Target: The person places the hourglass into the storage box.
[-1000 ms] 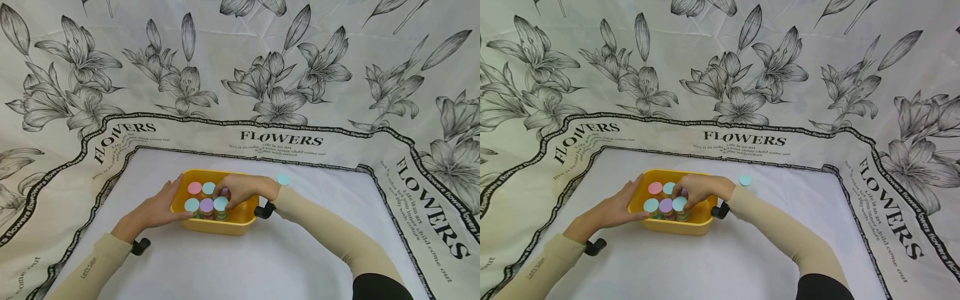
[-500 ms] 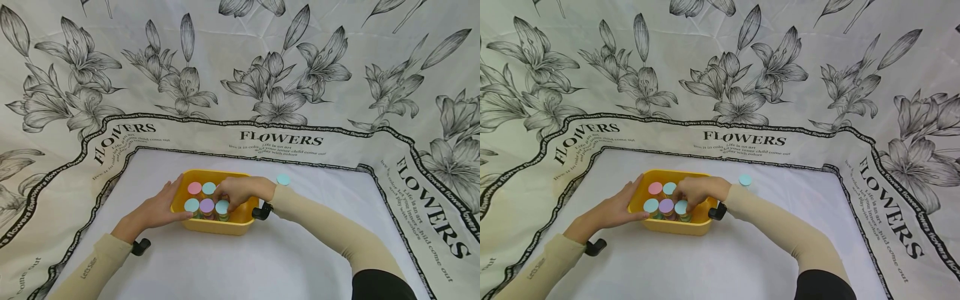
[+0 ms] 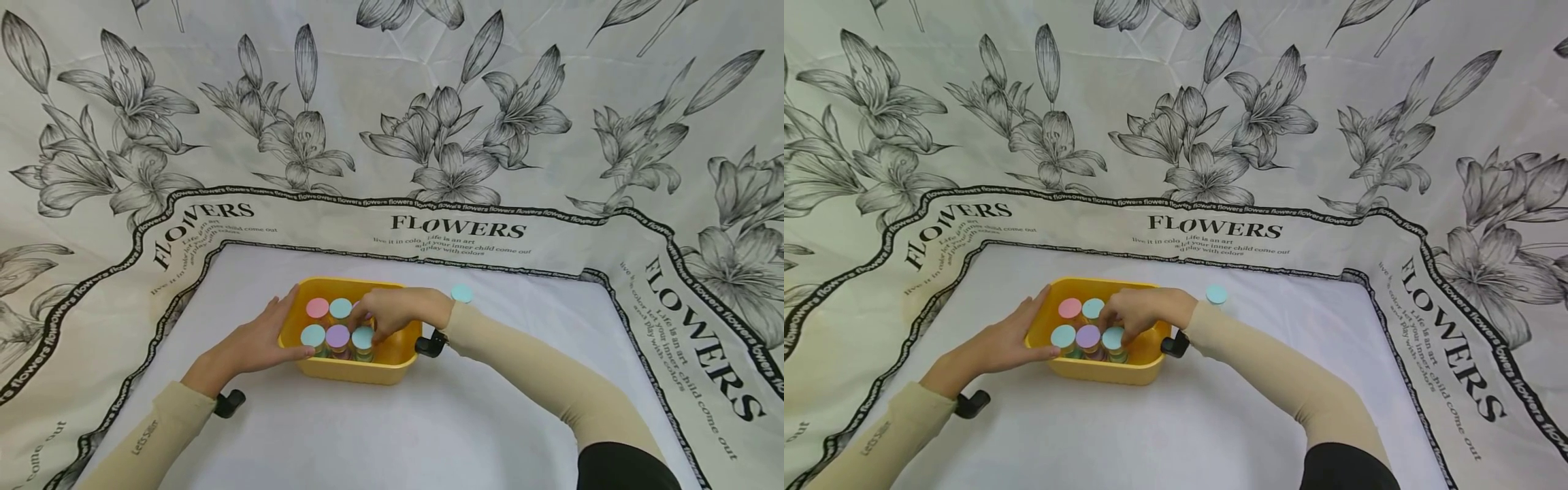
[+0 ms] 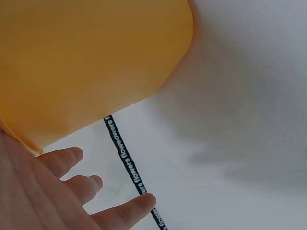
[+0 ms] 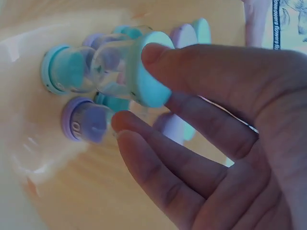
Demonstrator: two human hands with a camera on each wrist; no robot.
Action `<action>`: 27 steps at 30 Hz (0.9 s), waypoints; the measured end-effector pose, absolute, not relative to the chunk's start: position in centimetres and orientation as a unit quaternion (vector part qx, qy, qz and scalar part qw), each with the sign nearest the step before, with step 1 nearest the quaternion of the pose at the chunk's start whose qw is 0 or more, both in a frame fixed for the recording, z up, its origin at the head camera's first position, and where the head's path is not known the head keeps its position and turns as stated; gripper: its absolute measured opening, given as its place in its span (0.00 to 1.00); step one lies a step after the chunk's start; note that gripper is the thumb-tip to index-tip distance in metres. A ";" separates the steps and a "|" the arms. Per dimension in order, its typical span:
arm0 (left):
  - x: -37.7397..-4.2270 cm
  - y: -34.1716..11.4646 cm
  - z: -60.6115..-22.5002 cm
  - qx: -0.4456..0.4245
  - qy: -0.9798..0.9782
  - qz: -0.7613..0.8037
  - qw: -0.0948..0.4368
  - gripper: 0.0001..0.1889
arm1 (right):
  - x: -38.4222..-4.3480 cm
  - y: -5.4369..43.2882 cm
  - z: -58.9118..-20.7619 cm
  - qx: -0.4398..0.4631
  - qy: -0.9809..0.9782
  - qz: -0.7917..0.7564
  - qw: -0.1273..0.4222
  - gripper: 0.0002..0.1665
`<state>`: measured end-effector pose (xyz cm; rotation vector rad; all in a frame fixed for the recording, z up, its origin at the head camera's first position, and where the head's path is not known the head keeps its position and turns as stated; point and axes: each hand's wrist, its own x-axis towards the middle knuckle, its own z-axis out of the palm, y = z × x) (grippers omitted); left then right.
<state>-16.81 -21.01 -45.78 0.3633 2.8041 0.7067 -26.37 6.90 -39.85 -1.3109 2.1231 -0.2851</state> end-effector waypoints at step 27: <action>-16.5 -20.8 -45.9 0.126 0.956 0.245 0.100 0.64 | -30.7 20.1 -36.1 -0.336 0.878 -0.315 0.132 0.31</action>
